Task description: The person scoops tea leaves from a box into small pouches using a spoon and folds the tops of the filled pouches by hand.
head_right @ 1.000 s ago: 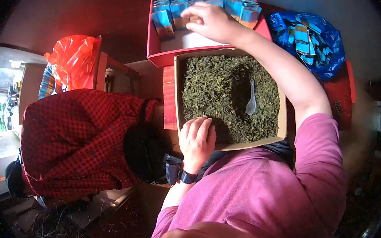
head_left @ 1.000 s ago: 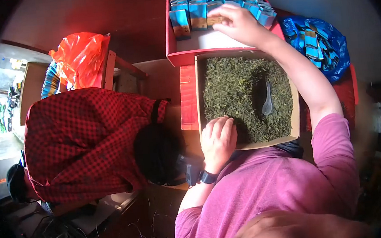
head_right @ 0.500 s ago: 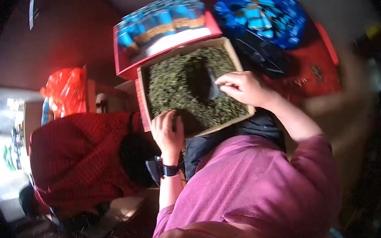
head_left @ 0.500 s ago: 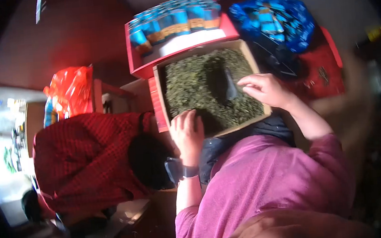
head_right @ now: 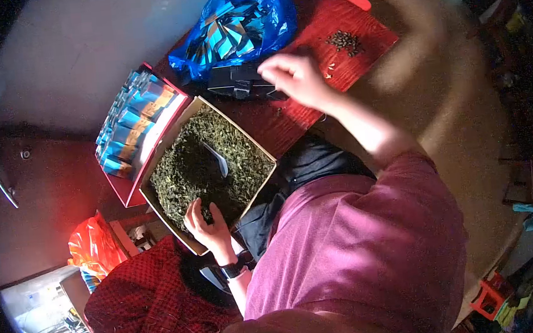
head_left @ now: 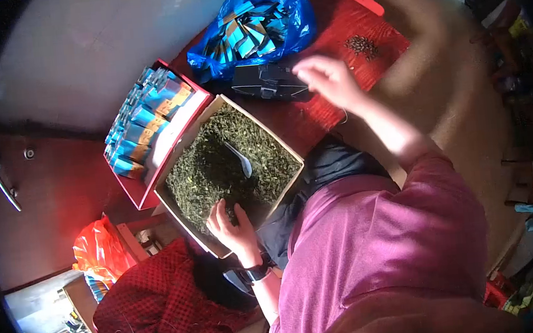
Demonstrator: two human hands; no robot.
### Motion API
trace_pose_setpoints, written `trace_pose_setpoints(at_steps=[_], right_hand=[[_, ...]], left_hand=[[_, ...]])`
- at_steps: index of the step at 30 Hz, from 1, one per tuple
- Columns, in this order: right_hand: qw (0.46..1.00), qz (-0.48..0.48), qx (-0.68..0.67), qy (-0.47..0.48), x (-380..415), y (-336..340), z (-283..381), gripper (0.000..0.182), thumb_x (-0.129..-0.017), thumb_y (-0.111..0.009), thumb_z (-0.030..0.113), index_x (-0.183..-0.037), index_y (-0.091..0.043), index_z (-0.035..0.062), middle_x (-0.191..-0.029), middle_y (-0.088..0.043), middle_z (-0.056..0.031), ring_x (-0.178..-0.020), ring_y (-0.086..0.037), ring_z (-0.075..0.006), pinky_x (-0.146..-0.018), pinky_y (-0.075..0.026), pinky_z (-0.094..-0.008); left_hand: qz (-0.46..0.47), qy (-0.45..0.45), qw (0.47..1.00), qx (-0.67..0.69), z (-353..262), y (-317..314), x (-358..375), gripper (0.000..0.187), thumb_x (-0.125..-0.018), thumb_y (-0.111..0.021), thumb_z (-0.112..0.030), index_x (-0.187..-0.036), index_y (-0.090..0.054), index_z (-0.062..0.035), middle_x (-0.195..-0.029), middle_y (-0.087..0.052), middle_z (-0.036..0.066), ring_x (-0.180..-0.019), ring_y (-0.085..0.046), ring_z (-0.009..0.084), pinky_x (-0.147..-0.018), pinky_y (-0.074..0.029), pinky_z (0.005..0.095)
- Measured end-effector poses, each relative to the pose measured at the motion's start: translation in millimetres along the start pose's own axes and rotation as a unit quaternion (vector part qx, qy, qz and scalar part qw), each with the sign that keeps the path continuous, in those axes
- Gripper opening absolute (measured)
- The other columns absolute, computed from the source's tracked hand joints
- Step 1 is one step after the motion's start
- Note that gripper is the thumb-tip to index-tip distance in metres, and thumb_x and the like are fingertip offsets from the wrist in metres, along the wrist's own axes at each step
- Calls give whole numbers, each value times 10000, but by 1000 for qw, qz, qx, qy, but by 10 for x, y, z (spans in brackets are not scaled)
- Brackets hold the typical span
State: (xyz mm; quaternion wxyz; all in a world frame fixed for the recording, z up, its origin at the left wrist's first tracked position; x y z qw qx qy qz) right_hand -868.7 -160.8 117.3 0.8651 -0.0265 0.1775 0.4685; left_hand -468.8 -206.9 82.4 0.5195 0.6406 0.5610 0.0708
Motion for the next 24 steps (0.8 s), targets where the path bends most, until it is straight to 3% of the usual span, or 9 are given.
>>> trace_pose_setpoints(at_steps=[4, 7, 10, 11, 14, 19, 22, 23, 24], right_hand=[[995, -4, 85, 46, -674, 293, -204, 202, -1019, -685, 200, -1141, -745, 50, -926, -743, -3, -778, -656, -76, -714, -540, -258], [969, -8, 223, 105, -1202, 265, -505, 236, -978, -726, 240, -1128, -748, 59, -931, -767, -75, -808, -716, -174, -759, -567, -312], [942, 70, 322, 69, -1631, -10, -675, 346, -896, -792, 290, -1166, -736, 80, -1083, -730, -131, -1004, -721, -276, -887, -563, -374], [919, 98, 375, 70, -1767, -133, -806, 495, -838, -830, 324, -1256, -698, 93, -1255, -657, -164, -1179, -650, -330, -1006, -527, -418], [864, 125, 475, 112, -2119, -497, -1095, 797, -746, -878, 326, -1459, -560, 168, -1557, -432, -150, -1380, -475, -409, -1144, -449, -501], [774, 255, 580, 7, -2534, -887, -1278, 1057, -685, -918, 299, -1601, -391, 306, -1731, -171, -119, -1512, -320, -436, -1232, -341, -528], [731, 336, 594, -5, -2608, -949, -1500, 848, -761, -853, 382, -1529, -508, 279, -1532, -528, -170, -1364, -546, -388, -1125, -460, -544], [730, 349, 587, -35, -2606, -929, -1524, 531, -860, -767, 335, -1346, -642, 162, -1331, -672, -145, -1275, -614, -353, -1073, -499, -505], [742, 312, 594, 13, -2584, -899, -1460, 430, -877, -735, 301, -1272, -677, 141, -1269, -697, -137, -1225, -639, -348, -1036, -518, -500]], left_hand=[[-36, 83, 996, 19, 92, 17, 107, 386, -881, -746, -59, -1256, -662, -14, -1208, -656, 173, -1115, -622, 364, -961, -516, 456], [-50, 119, 991, 32, 122, 35, 144, 404, -877, -745, -36, -1270, -656, -13, -1209, -650, 181, -1123, -631, 359, -960, -528, 441], [-68, 128, 989, 38, 219, 38, 195, 411, -871, -742, -11, -1272, -654, -11, -1205, -647, 187, -1118, -643, 349, -967, -536, 428], [-62, 131, 989, 30, 224, 24, 188, 409, -871, -741, -12, -1271, -654, -10, -1204, -647, 187, -1114, -645, 349, -971, -536, 428], [-49, 143, 988, 19, 186, 31, 137, 405, -874, -738, -26, -1269, -650, -10, -1199, -646, 185, -1114, -642, 355, -981, -530, 434], [-24, 129, 991, -14, 162, 8, 95, 400, -891, -739, -60, -1276, -641, -16, -1213, -649, 174, -1138, -627, 354, -996, -521, 442], [-19, 139, 990, -25, 175, 4, 105, 402, -889, -742, -61, -1276, -641, -20, -1224, -650, 172, -1142, -625, 348, -992, -526, 437], [-22, 138, 990, -17, 176, 0, 110, 406, -886, -744, -59, -1277, -641, -21, -1224, -650, 172, -1140, -625, 349, -989, -527, 435], [-24, 137, 990, -8, 176, -2, 115, 410, -883, -745, -58, -1278, -642, -21, -1224, -650, 172, -1138, -626, 349, -987, -528, 434]])
Point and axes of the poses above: each hand's wrist, its own x-axis away from the middle knuckle, its own y-axis out of the back of the hand, z = x × y, the point moved 6 cm from there along -x, towards the middle knuckle
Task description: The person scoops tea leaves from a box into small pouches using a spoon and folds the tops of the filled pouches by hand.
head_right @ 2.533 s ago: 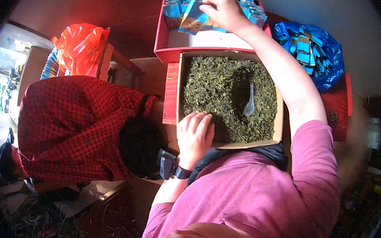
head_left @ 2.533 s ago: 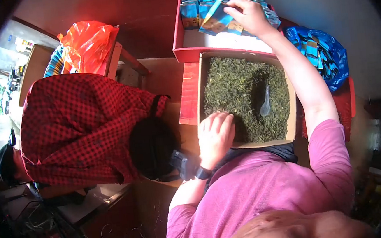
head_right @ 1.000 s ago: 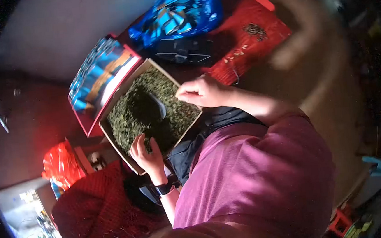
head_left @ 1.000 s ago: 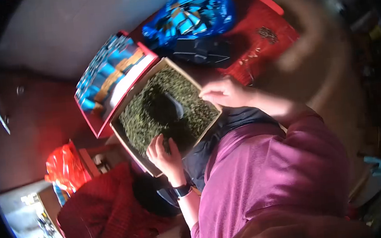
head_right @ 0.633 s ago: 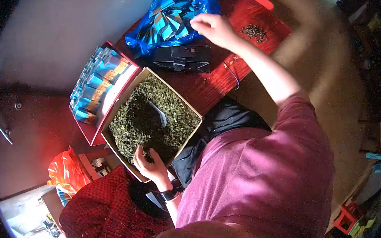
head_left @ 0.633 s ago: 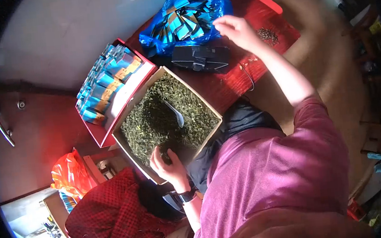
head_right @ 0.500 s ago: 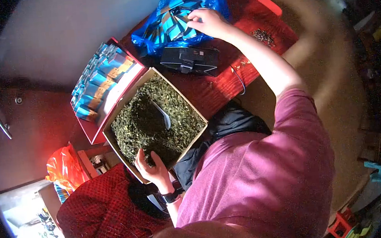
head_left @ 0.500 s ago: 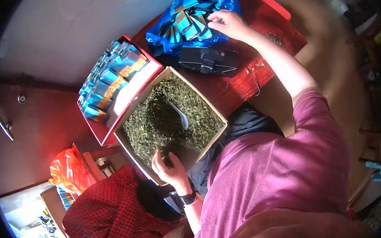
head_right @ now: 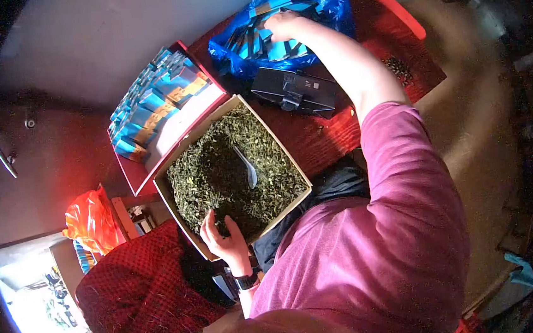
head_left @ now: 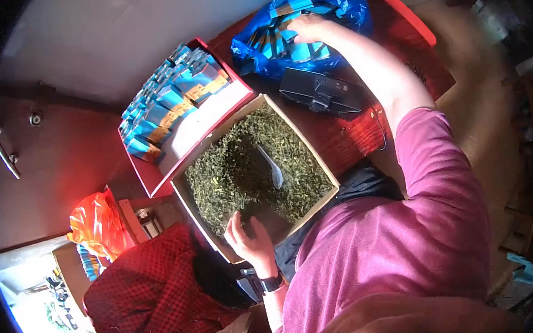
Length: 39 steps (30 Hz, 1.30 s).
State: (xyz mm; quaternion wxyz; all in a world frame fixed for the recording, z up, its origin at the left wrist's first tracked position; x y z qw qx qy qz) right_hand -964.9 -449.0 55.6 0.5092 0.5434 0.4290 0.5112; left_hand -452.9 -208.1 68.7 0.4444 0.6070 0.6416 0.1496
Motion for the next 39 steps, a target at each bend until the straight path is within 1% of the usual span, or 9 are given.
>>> trace_pose_setpoints(at_steps=[8, 11, 14, 16, 21, 22, 23, 31, 39], right_hand=[[937, -348, -14, -3, 503, 766, -243, 230, -1019, -569, 308, -1045, -718, 135, -1006, -737, -115, -986, -689, -350, -838, -549, -461], [918, -317, -238, -28, 865, 980, -240, 218, -997, -661, 294, -1075, -722, 100, -894, -732, -119, -790, -716, -272, -732, -563, -388], [792, -289, -532, 87, 1225, 1054, 237, 374, -989, -694, 177, -1347, -631, 89, -1013, -708, 15, -862, -642, -69, -696, -512, -240], [775, -212, -589, 86, 1644, 1113, 762, 421, -986, -673, 138, -1400, -597, 114, -1128, -691, -13, -858, -630, -58, -695, -521, -229], [808, -265, -464, 249, 2191, 606, 2082, 511, -847, -687, 0, -1351, -606, 22, -1226, -714, -155, -1041, -727, -233, -885, -582, -351], [831, -157, -486, 218, 2314, 581, 2295, 489, -853, -683, 23, -1337, -620, 45, -1212, -719, -173, -1031, -739, -256, -880, -582, -349], [774, -213, -543, 247, 2292, 359, 2508, 463, -866, -675, 44, -1326, -633, 70, -1161, -735, -166, -992, -751, -268, -855, -589, -356], [706, -9, -660, 257, 2585, 222, 3107, 511, -914, -770, 95, -1391, -596, 33, -1172, -717, -92, -987, -704, -166, -886, -575, -311], [755, -198, -534, 324, 2654, 404, 2947, 480, -817, -827, 21, -1274, -693, 83, -1158, -640, -79, -1028, -670, -210, -849, -578, -313]], left_hand=[[-4, -11, 1000, 0, -51, 26, -22, 426, -873, -750, -49, -1284, -644, -19, -1198, -649, 174, -1112, -631, 353, -960, -534, 435], [-12, -19, 1000, 16, -1, -11, 1, 436, -868, -757, -58, -1287, -644, -21, -1201, -648, 174, -1110, -630, 353, -956, -532, 435], [-10, -19, 999, 31, -11, 6, 3, 465, -854, -775, -76, -1296, -642, -27, -1217, -647, 178, -1126, -623, 357, -969, -524, 440], [9, 5, 998, 62, 20, -2, 16, 572, -818, -818, -118, -1343, -611, -29, -1251, -638, 188, -1161, -610, 368, -1011, -503, 456], [57, -76, 992, 81, -173, 36, -20, 881, -729, -913, -253, -1473, -493, -37, -1363, -557, 207, -1269, -531, 389, -1090, -451, 496], [80, -72, 991, 75, -192, 36, -20, 968, -707, -928, -312, -1506, -453, -40, -1391, -525, 218, -1290, -505, 406, -1103, -436, 514], [81, -83, 991, 70, -228, 58, -24, 968, -724, -929, -329, -1510, -452, -27, -1386, -529, 217, -1285, -515, 395, -1097, -447, 500], [38, -38, 993, 107, -19, 21, 7, 686, -795, -858, -141, -1392, -555, 9, -1145, -639, 180, -1027, -624, 353, -914, -511, 446], [93, -18, 967, 236, 42, -48, -17, 667, -870, -773, -79, -1475, -496, -20, -1249, -639, 173, -1121, -657, 327, -991, -517, 409]])
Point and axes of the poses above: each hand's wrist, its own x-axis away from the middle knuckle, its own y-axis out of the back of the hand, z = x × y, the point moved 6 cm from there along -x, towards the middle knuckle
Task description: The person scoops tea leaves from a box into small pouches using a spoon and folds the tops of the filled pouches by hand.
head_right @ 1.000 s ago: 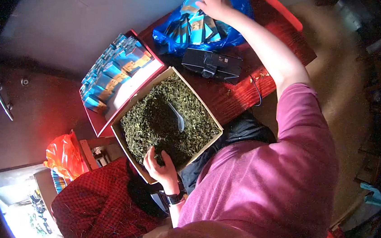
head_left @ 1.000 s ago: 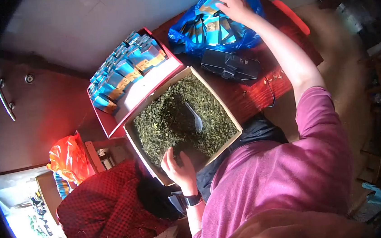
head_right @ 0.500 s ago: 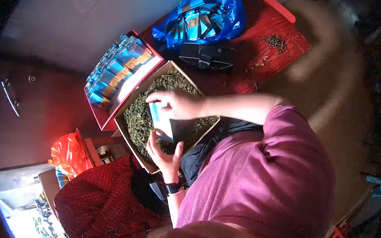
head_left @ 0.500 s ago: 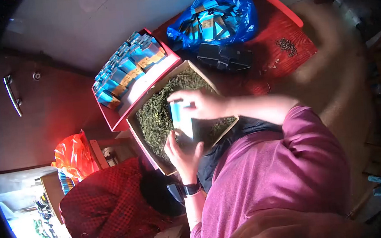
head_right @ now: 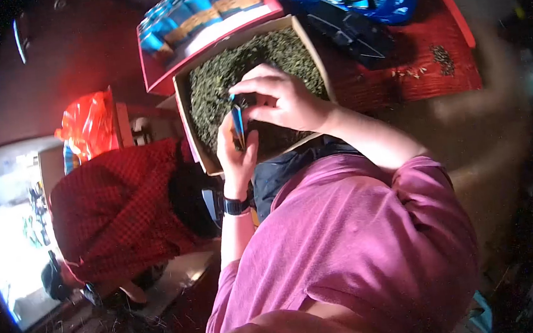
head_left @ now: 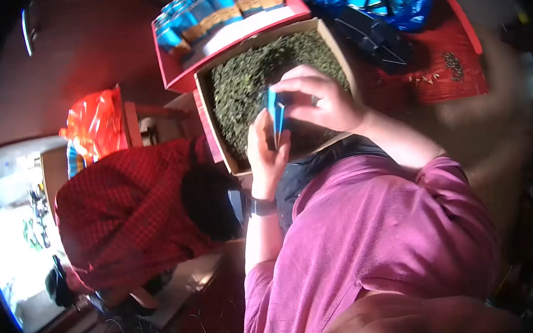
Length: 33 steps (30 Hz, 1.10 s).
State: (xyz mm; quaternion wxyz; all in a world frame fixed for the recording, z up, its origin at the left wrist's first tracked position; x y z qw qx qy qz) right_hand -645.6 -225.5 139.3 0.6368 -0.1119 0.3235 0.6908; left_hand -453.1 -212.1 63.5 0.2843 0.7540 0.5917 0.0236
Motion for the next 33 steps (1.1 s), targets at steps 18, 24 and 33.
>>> trace_pose_setpoints(at_steps=[18, 24, 33], right_hand=[[988, 142, 64, 23, 45, -97, 79, 401, -771, -910, 292, -980, -676, 42, -886, -663, -63, -700, -690, -191, -606, -557, -318], [962, 128, -123, -209, 243, -236, -175, 219, -884, -835, 188, -974, -735, 15, -864, -711, -44, -784, -668, -131, -723, -531, -301], [926, 149, -166, -304, 355, -184, -353, 201, -879, -812, 120, -1048, -761, 23, -970, -740, -78, -903, -692, -171, -831, -538, -333]], left_hand=[[-5, -5, 999, -54, -109, 127, -48, 813, -726, -806, -49, -1478, -498, -43, -1092, -599, 158, -996, -599, 332, -898, -515, 417], [23, -1, 997, -76, -102, 70, -15, 845, -710, -877, -87, -1470, -514, -30, -1158, -579, 156, -1038, -600, 300, -954, -512, 401], [4, -26, 999, -36, -39, 126, -40, 738, -775, -878, -225, -1410, -565, -15, -1164, -604, 156, -1084, -600, 313, -933, -522, 419]])
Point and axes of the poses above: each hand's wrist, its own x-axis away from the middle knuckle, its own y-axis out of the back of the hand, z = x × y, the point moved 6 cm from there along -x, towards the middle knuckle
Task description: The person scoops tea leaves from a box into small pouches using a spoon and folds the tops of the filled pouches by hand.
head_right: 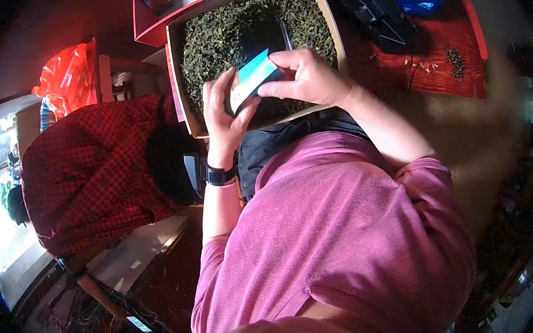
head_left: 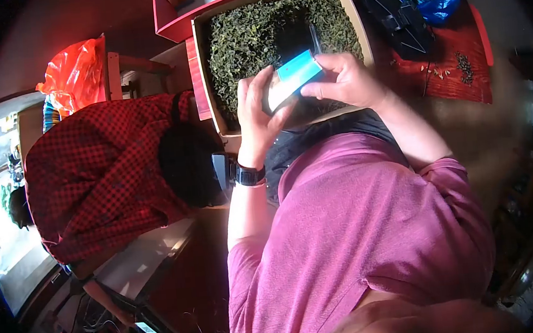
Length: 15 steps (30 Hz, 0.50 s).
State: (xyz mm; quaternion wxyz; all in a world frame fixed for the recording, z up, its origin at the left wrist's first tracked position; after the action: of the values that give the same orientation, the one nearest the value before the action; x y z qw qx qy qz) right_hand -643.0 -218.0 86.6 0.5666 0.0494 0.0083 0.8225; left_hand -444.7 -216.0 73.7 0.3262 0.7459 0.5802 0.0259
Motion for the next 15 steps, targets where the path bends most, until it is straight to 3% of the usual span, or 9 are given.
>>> trace_pose_setpoints(at_steps=[3, 7, 10, 14, 15], right_hand=[[974, -47, 101, 198, -20, 8, 100, 246, -845, -841, 160, -1056, -770, 56, -972, -738, -79, -893, -701, -217, -808, -539, -337], [968, -54, 126, 212, -2, 57, 160, 241, -829, -848, 161, -1031, -770, 55, -965, -737, -85, -903, -704, -247, -813, -546, -354], [966, -37, 193, 170, -2, 78, 53, 228, -813, -855, 153, -992, -762, 47, -1023, -732, -102, -919, -707, -257, -817, -551, -361], [922, -64, 269, 273, 24, 16, 234, 201, -760, -867, 131, -916, -765, 56, -1105, -723, -115, -1209, -622, -313, -958, -528, -410], [926, -58, 270, 258, 30, 7, 233, 196, -747, -872, 129, -889, -764, 49, -1092, -723, -112, -1300, -562, -337, -1023, -503, -433]], left_hand=[[-12, -21, 1000, 2, -43, 5, 1, 738, -757, -895, -243, -1387, -587, -13, -1121, -624, 135, -1002, -600, 290, -916, -500, 404], [-19, -11, 1000, -8, -99, 22, -2, 753, -747, -907, -254, -1385, -585, -17, -1154, -629, 139, -1021, -609, 295, -919, -504, 402], [-6, -10, 1000, 0, -31, -3, 4, 754, -743, -912, -258, -1379, -586, -18, -1188, -625, 146, -1060, -604, 297, -940, -499, 404], [-30, -19, 998, -49, -93, 21, -4, 733, -729, -921, -250, -1355, -605, -35, -1217, -620, 148, -1125, -586, 300, -989, -479, 413], [-41, -39, 994, -89, -120, 27, -19, 737, -696, -933, -219, -1342, -617, -61, -1214, -623, 139, -1134, -579, 306, -998, -474, 423]])
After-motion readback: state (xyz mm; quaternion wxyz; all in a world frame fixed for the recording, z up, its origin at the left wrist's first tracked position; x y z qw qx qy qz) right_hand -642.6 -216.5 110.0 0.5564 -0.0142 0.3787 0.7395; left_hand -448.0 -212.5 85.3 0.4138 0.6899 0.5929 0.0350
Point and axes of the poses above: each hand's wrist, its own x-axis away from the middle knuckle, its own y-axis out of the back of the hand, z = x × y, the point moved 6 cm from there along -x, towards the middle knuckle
